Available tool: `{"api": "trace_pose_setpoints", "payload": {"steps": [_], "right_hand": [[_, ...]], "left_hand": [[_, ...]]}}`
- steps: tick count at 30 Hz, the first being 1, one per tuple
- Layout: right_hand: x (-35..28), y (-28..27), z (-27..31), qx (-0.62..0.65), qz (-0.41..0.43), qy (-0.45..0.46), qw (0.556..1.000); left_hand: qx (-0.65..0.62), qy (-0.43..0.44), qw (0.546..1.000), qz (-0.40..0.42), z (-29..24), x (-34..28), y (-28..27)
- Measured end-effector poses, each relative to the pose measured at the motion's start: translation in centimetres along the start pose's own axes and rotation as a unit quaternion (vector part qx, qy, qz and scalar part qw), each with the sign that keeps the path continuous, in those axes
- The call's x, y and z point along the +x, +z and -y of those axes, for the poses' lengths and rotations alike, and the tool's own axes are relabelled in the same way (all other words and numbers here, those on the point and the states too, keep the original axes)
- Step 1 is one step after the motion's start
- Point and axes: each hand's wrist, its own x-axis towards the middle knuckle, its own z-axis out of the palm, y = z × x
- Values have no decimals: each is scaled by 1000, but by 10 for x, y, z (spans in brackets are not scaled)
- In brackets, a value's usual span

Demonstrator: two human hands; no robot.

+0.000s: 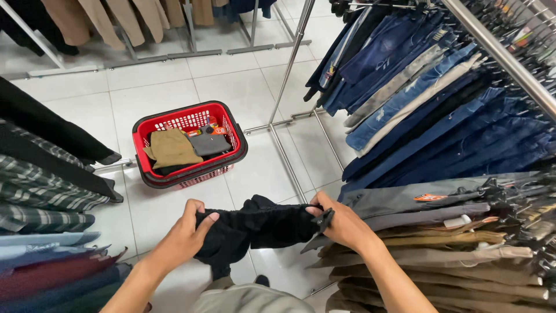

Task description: The person takes grey pants and black pants from a red shopping basket, unfolds them to check the fabric, and then hangs both pairs of pants on a garment rack among other clothing items.

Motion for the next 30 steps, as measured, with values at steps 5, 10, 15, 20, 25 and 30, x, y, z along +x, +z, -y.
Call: {"api": "trace_pose_setpoints", "payload": {"steps": [5,10,15,20,25,30], "right_hand": [[13,8,-7,72,48,16,996],[26,24,-24,128,86,13,988],[38,40,-29,144,104,20,984],[41,40,-37,194,92,20,976],[33,26,-15,227,52,82,969],[41,29,-4,234,-55,79,967]], "left_hand": [[-8,-47,999,20,-14,-9,-6],[-68,-73,994,35,9,-2,0],[-82,-83,993,22,-4,-3,5],[-2,-46,997,61,-16,-14,8],[39,43,992,114,-28,-14,15],[74,94,983,139,-52,-18,17]]}}
